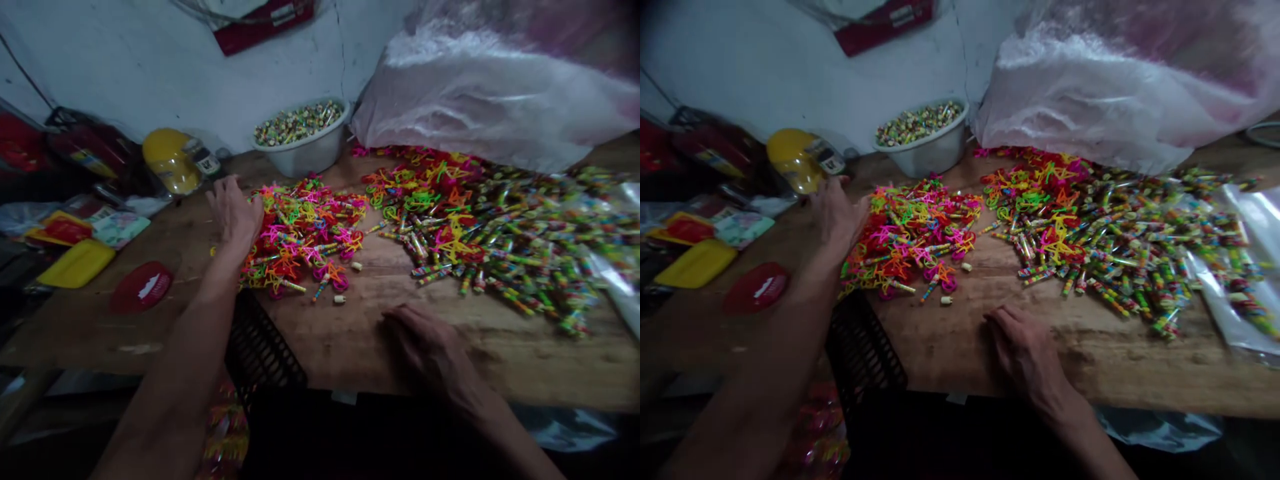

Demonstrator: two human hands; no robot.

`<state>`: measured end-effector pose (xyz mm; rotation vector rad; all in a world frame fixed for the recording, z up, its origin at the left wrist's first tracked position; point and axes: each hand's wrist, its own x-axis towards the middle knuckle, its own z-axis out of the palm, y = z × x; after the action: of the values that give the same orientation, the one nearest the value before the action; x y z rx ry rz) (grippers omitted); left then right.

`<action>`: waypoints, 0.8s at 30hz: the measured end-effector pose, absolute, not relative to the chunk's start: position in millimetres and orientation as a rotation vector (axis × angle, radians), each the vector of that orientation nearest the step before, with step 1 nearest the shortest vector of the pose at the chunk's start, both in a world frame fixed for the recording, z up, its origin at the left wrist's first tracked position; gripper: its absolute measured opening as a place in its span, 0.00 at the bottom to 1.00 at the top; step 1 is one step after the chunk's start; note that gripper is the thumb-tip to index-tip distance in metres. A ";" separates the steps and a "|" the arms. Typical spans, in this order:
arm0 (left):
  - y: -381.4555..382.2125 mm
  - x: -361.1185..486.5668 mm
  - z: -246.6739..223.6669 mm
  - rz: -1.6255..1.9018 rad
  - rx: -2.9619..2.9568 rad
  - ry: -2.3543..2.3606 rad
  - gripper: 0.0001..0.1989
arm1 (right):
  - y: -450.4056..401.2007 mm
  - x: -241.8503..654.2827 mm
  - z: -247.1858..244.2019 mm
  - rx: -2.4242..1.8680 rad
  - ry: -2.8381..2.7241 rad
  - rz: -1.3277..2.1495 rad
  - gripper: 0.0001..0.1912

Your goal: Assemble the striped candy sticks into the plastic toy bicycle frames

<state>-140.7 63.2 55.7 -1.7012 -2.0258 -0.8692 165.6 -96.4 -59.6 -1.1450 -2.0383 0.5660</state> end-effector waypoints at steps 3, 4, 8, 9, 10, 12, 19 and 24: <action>34.7 -103.9 38.1 -0.928 -1.937 -1.823 0.18 | -89.5 171.2 -56.3 -1.192 -1.994 0.460 0.10; 25.4 -88.1 31.4 -0.937 -2.042 -1.786 0.16 | -85.6 175.0 -55.2 -1.232 -1.971 0.373 0.10; 10.5 -31.6 7.4 -0.855 -2.469 -1.737 0.11 | -65.3 187.6 -49.3 -1.521 -2.068 0.007 0.14; 14.0 -21.6 3.3 -0.807 -2.522 -1.767 0.11 | -60.0 188.9 -48.2 -1.587 -2.127 -0.053 0.16; 20.2 -13.6 0.3 -0.748 -2.544 -1.821 0.11 | -55.0 189.5 -47.8 -1.641 -2.181 -0.104 0.17; 38.7 -2.9 -1.9 -0.635 -2.523 -1.947 0.12 | -46.3 189.4 -49.6 -1.693 -2.251 -0.183 0.16; 117.7 10.4 3.2 -0.606 -2.419 -1.987 0.14 | -32.1 191.1 -68.6 -1.650 -2.210 -0.243 0.14; 167.4 21.8 3.2 -0.587 -2.382 -1.965 0.13 | -31.1 194.4 -82.4 -1.534 -2.126 -0.326 0.16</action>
<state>21.8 167.4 3.2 -2.3819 -1.9648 -0.5868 194.4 -31.1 -82.4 -1.5343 -2.1262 -0.3264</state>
